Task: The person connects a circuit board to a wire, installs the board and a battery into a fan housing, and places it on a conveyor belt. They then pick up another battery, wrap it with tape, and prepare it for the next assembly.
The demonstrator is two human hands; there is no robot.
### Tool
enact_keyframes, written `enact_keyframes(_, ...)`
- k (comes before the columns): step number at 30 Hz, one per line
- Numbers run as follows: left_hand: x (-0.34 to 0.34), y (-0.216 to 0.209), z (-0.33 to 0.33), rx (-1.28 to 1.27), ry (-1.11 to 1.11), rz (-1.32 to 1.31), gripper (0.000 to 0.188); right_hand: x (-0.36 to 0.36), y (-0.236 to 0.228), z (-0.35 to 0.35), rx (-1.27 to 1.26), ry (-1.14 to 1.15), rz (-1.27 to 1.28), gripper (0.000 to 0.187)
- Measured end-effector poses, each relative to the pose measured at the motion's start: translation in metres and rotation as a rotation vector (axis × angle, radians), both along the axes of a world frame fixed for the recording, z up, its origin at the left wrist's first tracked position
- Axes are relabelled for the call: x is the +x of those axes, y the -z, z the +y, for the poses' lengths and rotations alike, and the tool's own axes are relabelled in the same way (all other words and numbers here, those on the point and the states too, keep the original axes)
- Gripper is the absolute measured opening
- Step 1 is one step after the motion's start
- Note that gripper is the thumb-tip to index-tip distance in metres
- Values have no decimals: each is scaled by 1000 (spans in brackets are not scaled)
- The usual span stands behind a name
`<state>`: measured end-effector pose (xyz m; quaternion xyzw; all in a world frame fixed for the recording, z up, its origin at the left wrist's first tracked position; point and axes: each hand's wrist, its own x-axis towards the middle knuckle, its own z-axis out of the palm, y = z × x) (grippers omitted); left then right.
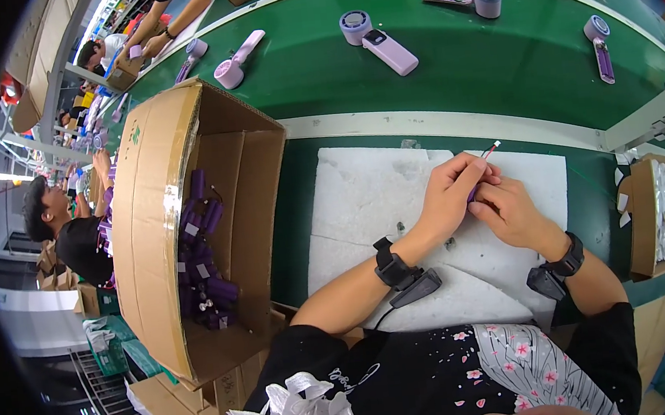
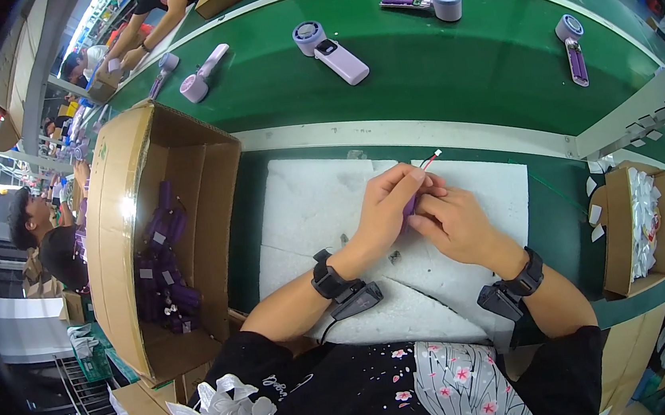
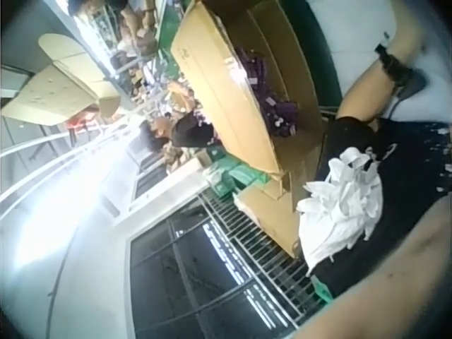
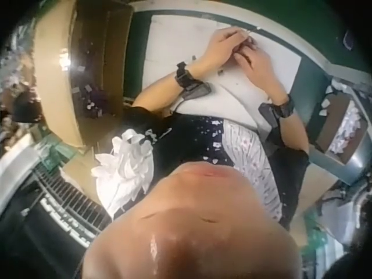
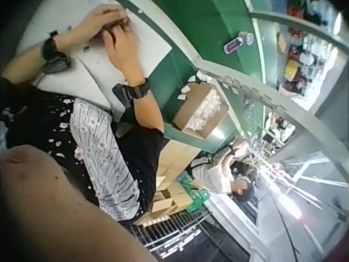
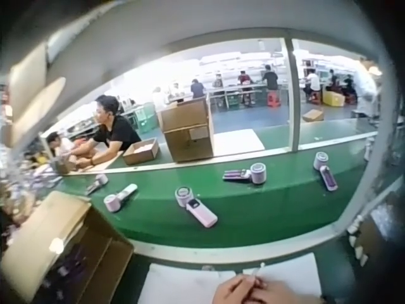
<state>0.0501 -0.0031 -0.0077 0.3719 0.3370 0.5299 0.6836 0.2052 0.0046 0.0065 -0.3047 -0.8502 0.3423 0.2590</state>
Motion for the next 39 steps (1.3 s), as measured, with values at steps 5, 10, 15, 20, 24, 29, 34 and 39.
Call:
enact_keyframes(5,0,0,-1,-1,-27,-18,24,-1,5,0,33,18,47,9)
enact_keyframes(10,1,0,0,-30,-39,-48,23,1,5,1,17,20,14,7)
enact_keyframes(15,-2,-1,2,-12,-55,28,22,-2,9,2,84,59,18,10)
enact_keyframes(20,-3,4,-2,97,-93,153,21,-7,13,0,-2,66,129,8)
enact_keyframes(24,-1,-2,-7,77,-106,320,21,-5,12,-7,-132,101,155,8)
enact_keyframes(29,1,-4,-9,111,-105,447,22,-5,1,-11,-251,168,132,8)
enact_keyframes(34,0,-6,-9,98,-98,344,21,-6,3,-10,-286,209,177,9)
enact_keyframes(39,2,-4,-6,47,-168,62,20,0,2,-8,-337,244,111,11)
